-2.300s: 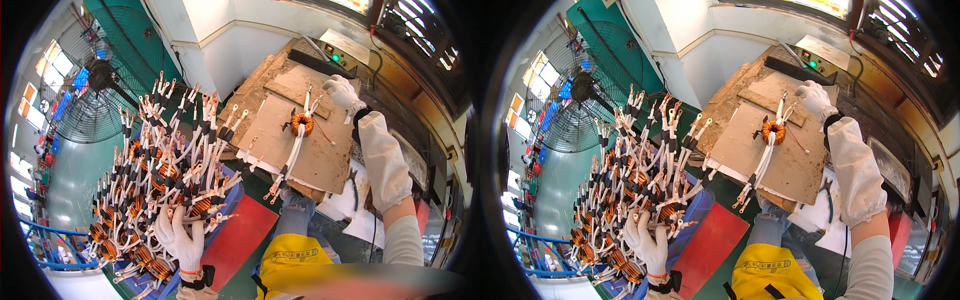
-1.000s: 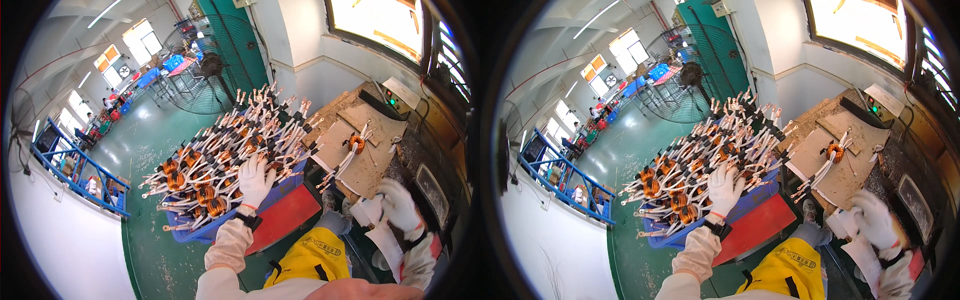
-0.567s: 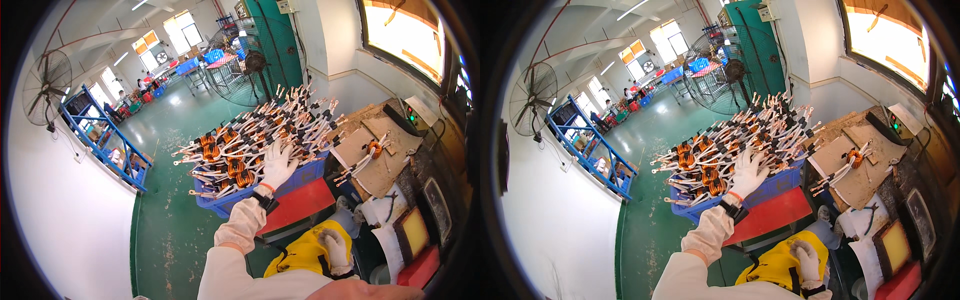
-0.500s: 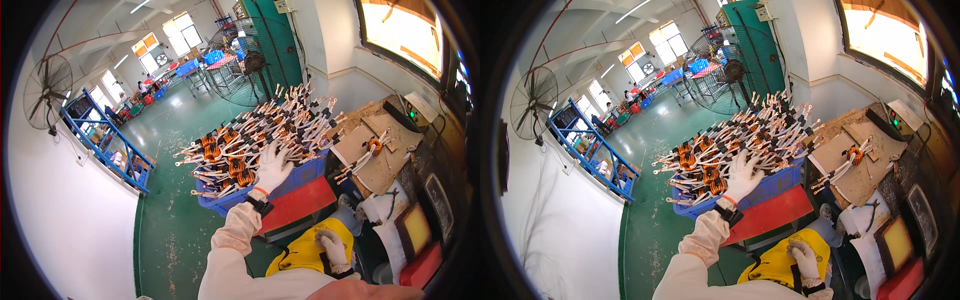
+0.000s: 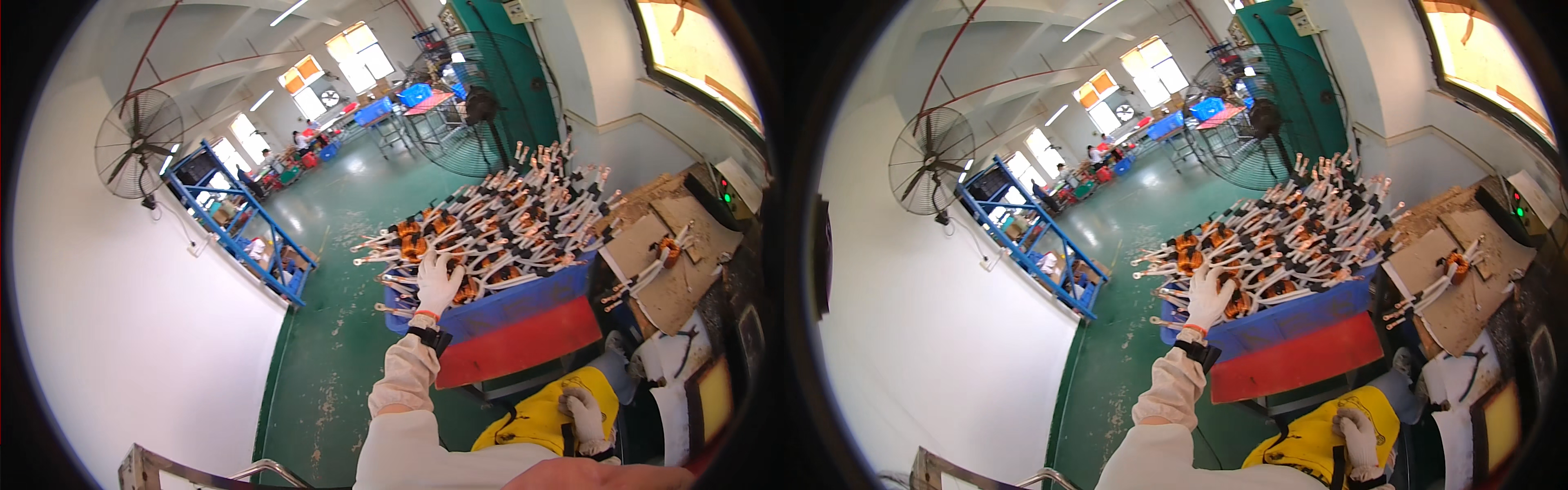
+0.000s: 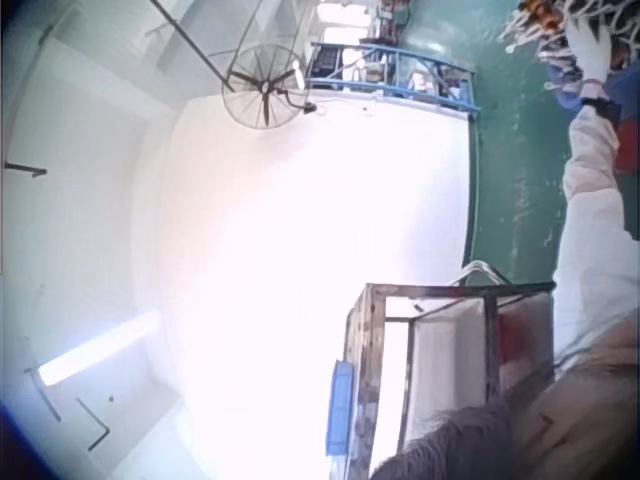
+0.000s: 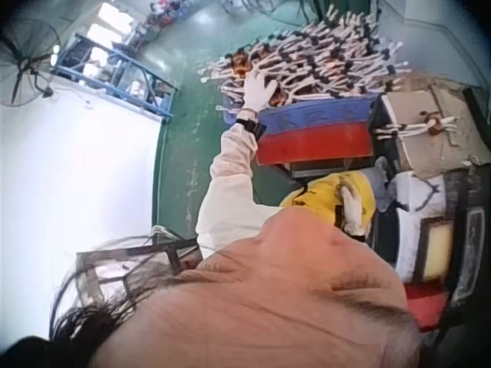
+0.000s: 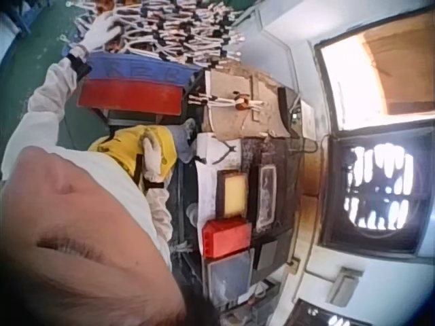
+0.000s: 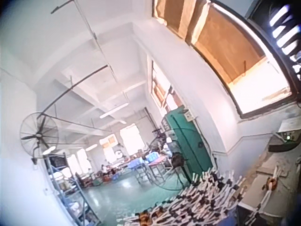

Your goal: Soldering the lead wires of copper coil assemblies by dipping them into flux and a solder pot.

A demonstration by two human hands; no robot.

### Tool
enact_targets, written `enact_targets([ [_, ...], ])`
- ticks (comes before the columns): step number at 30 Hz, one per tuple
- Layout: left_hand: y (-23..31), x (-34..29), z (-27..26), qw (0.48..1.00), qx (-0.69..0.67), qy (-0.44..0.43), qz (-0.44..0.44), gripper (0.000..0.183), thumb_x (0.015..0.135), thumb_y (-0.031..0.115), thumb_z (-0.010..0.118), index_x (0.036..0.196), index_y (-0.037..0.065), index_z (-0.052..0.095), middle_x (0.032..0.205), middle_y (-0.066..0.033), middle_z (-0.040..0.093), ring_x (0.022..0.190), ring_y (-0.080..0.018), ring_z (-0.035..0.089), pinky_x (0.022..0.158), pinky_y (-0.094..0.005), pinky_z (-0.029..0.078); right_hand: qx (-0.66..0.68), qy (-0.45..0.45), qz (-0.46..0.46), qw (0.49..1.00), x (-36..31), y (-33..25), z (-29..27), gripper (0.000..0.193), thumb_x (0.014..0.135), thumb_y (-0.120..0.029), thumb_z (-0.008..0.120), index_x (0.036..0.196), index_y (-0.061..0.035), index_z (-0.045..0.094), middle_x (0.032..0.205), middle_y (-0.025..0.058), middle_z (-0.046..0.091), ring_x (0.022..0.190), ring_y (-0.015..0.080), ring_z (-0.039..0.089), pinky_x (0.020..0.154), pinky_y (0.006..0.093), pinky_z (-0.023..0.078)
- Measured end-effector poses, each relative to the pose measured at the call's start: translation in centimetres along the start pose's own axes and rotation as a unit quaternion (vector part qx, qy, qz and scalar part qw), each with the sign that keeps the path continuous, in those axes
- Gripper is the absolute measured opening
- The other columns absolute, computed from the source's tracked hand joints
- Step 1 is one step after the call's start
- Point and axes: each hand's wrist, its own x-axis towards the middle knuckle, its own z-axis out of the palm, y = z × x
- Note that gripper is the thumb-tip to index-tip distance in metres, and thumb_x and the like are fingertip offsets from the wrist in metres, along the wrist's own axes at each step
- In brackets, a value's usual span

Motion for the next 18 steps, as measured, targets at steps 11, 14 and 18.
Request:
enact_targets([
  [11, 1.6, 1.4, -5.3, 0.984, -0.148, -0.063, 0.072, 0.038, 0.091, 0.025, 0.058, 0.120, 0.001, 0.057, 0.112, -0.0202, 0.062, 0.100, -0.0369, 0.060, 0.090, -0.0439, 0.046, -0.259, 0.072, -0.281, 0.921, -1.9, -8.4, -1.7, 0.025, 0.087, 0.005, 0.049, 0.109, 0.0015, 0.060, 0.097, 0.0076, 0.063, 0.090, 0.0167, 0.061, 0.083, 0.0276, 0.048],
  [14, 7.3, 4.6, -13.1, 0.970, -0.244, -0.015, 0.005, 0.034, 0.096, 0.017, 0.054, 0.125, 0.002, 0.058, 0.122, -0.0160, 0.060, 0.114, -0.0234, 0.057, 0.099, -0.0338, 0.043, -0.327, 0.243, -0.403, 0.819, -5.4, -18.5, -5.2, 0.028, 0.091, 0.006, 0.046, 0.115, 0.0006, 0.059, 0.119, 0.0083, 0.056, 0.111, 0.0168, 0.053, 0.096, 0.0270, 0.041],
  [18, 8.4, 8.4, -20.5, 0.778, -0.607, 0.121, 0.105, 0.042, 0.098, 0.018, 0.036, 0.125, -0.010, 0.053, 0.127, -0.0215, 0.058, 0.120, -0.0272, 0.056, 0.110, -0.0396, 0.039, -0.351, 0.305, -0.667, 0.581, -11.4, -31.9, -0.9, 0.036, 0.093, -0.002, 0.049, 0.128, 0.0038, 0.051, 0.134, 0.0177, 0.050, 0.120, 0.0252, 0.052, 0.104, 0.0388, 0.039],
])
